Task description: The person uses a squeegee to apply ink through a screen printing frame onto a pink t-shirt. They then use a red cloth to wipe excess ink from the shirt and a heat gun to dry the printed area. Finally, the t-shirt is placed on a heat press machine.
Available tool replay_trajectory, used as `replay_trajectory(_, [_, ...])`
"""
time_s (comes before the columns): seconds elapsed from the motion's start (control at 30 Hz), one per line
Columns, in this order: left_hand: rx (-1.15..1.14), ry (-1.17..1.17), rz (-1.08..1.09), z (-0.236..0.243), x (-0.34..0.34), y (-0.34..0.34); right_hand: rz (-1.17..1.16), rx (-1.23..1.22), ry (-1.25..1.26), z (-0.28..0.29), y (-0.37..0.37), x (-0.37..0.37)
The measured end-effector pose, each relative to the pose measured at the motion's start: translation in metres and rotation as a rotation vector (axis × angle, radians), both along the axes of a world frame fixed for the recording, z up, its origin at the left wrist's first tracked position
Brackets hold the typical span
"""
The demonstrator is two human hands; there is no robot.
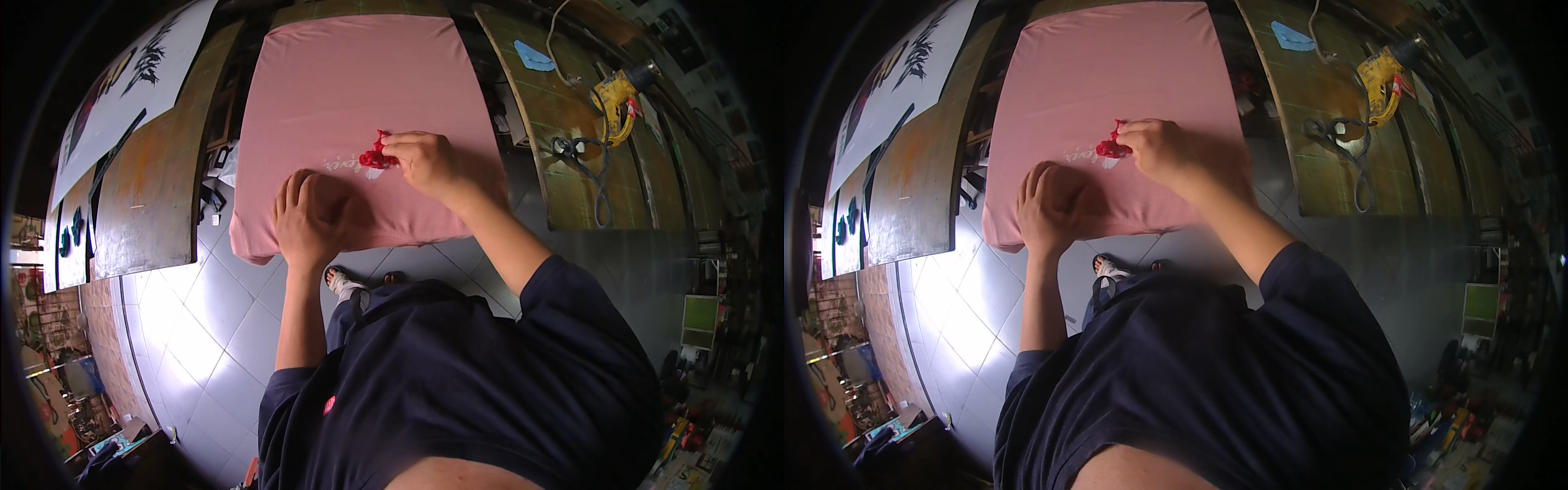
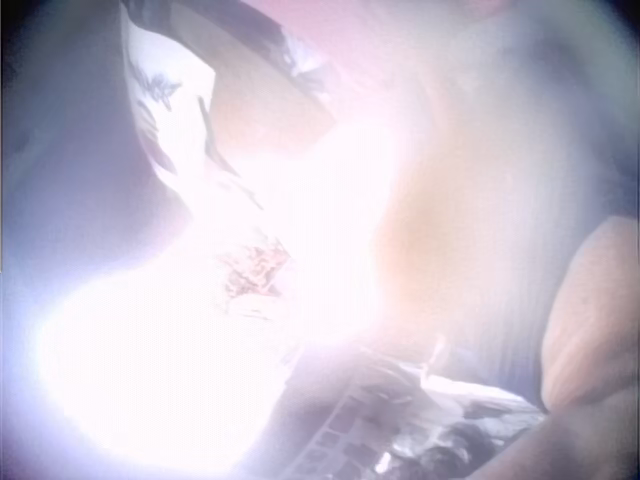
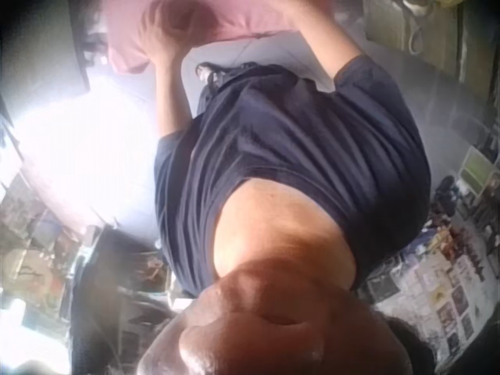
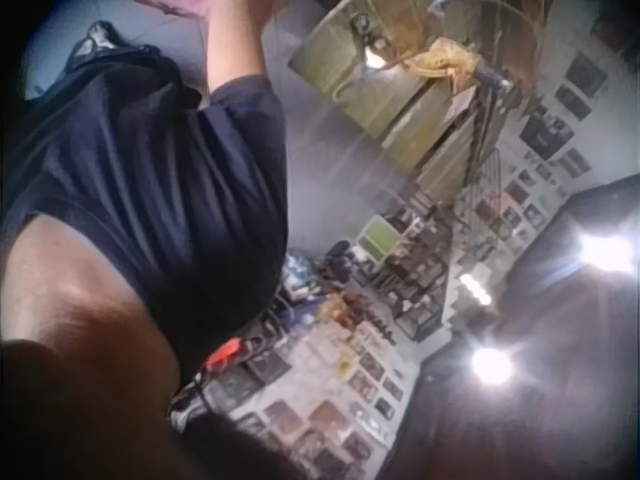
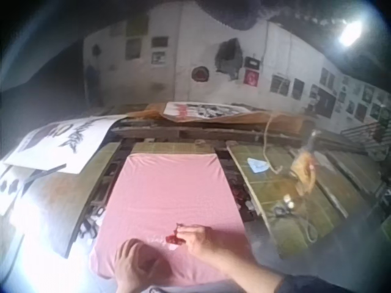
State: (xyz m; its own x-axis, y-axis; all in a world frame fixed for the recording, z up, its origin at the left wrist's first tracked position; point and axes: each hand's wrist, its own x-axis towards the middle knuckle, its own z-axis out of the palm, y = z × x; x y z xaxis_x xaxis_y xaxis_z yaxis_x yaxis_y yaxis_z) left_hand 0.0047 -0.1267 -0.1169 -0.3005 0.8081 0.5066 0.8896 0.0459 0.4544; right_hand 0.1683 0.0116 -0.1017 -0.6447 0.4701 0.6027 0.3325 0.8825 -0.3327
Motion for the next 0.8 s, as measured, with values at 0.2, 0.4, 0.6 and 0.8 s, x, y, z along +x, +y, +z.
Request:
replay_trajectory(0.2, [-0.007, 0.01, 0.005, -0.004, -0.002, 0.0, -0.041, -0.081, 0.225, 0.034, 0.004, 0.004])
replay_trajectory(0.4, [-0.012, 0.001, -0.001, 0.005, -0.001, -0.003, -0.062, -0.099, 0.042, -0.004, -0.01, 0.003])
replay_trajectory(0.6, [0.005, 0.017, 0.006, 0.004, 0.001, -0.004, 0.204, -1.42, 0.773, 0.016, 0.008, 0.019])
replay_trajectory(0.8, [-0.037, 0.014, -0.016, 0.001, -0.003, -0.002, 0.474, -1.819, 0.803, 0.015, 0.0, 0.023])
